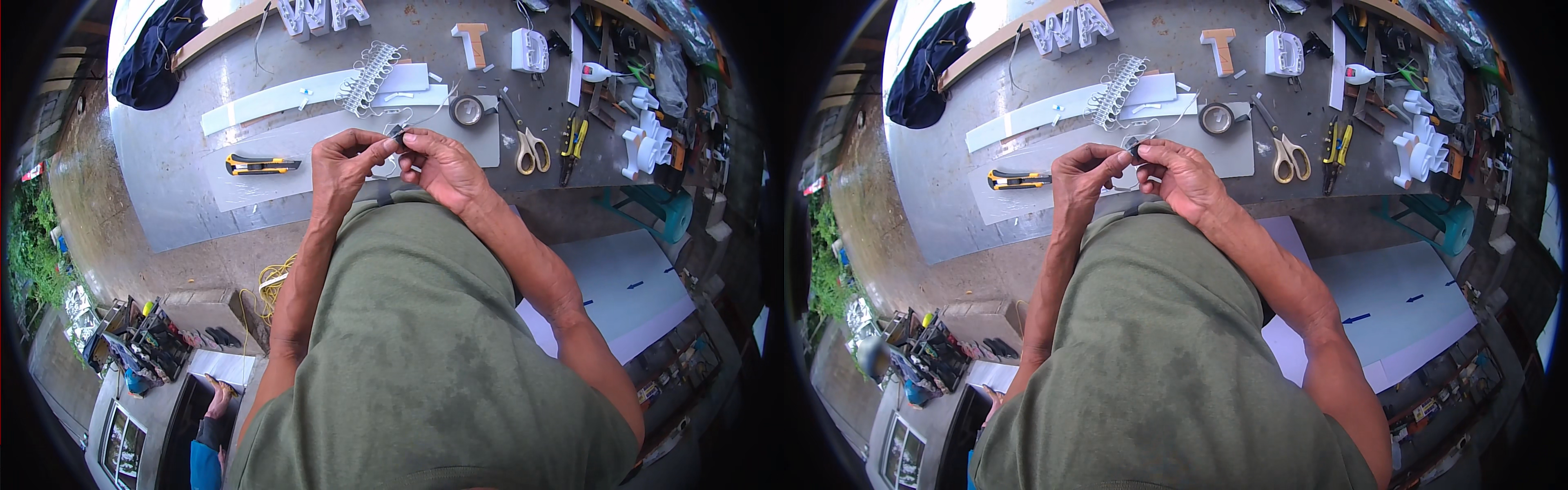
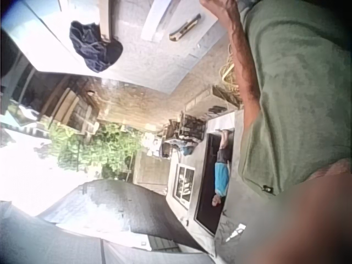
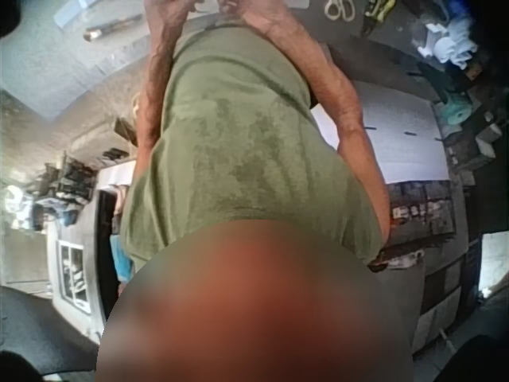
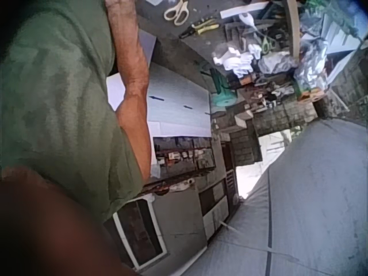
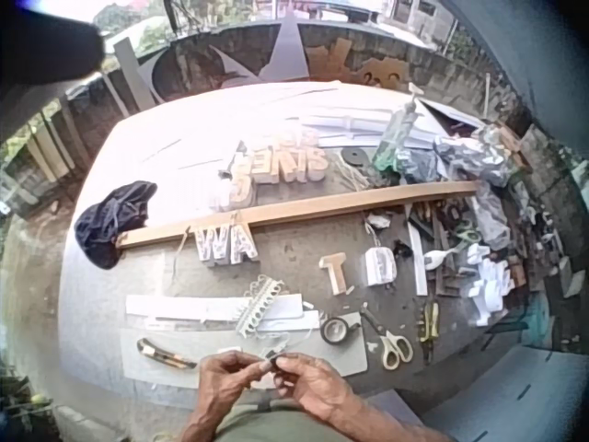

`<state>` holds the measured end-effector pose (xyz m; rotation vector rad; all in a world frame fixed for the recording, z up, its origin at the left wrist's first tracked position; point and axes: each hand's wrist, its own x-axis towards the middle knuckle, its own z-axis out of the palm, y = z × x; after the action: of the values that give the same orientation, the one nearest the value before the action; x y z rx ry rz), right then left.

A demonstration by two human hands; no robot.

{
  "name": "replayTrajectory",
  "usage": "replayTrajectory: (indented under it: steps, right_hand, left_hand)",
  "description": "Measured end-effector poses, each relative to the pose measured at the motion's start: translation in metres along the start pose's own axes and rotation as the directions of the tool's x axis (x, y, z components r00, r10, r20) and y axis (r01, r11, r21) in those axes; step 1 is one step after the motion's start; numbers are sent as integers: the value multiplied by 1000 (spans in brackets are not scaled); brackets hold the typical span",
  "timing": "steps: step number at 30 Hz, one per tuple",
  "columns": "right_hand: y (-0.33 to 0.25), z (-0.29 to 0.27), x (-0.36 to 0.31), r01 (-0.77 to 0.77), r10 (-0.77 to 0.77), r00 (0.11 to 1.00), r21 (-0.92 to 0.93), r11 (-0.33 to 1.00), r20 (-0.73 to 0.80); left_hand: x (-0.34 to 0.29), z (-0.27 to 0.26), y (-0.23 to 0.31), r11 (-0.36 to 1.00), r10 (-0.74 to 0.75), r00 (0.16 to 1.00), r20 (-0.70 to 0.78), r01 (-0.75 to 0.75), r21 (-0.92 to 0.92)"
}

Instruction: The recorder is assembling components for a sign, specifically working with wiring and LED strips on a table.

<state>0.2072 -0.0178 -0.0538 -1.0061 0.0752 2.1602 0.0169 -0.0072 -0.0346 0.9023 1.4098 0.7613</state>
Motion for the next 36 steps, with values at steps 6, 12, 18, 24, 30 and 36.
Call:
replayTrajectory:
  steps: [6, 12, 18, 24, 30, 36]
  right_hand:
    - [-1, 3, -1, 30, -30, 999, -22, 999, 12]
    - [2, 3, -1, 84, -84, 996, -46, 995, 7]
    - [6, 7, -3, 161, -165, 986, -133, 978, -18]
    - [8, 7, -3, 180, -190, 981, -202, 963, -30]
    - [8, 10, -5, 189, -201, 979, -251, 949, -20]
    - [1, 7, -13, 143, -117, 989, -354, 924, 94]
  left_hand:
    - [2, -1, 0, 998, -43, 998, 39, 45, -51]
    - [1, 3, 4, 995, -42, 999, 21, 43, -93]
    - [2, 3, 0, 991, -41, 999, -3, 40, -125]
    - [2, 4, 0, 991, -20, 999, -31, 16, -134]
    - [1, 5, 5, 993, 29, 999, -25, -31, -116]
    - [2, 0, 8, 978, 54, 997, 52, -43, -203]
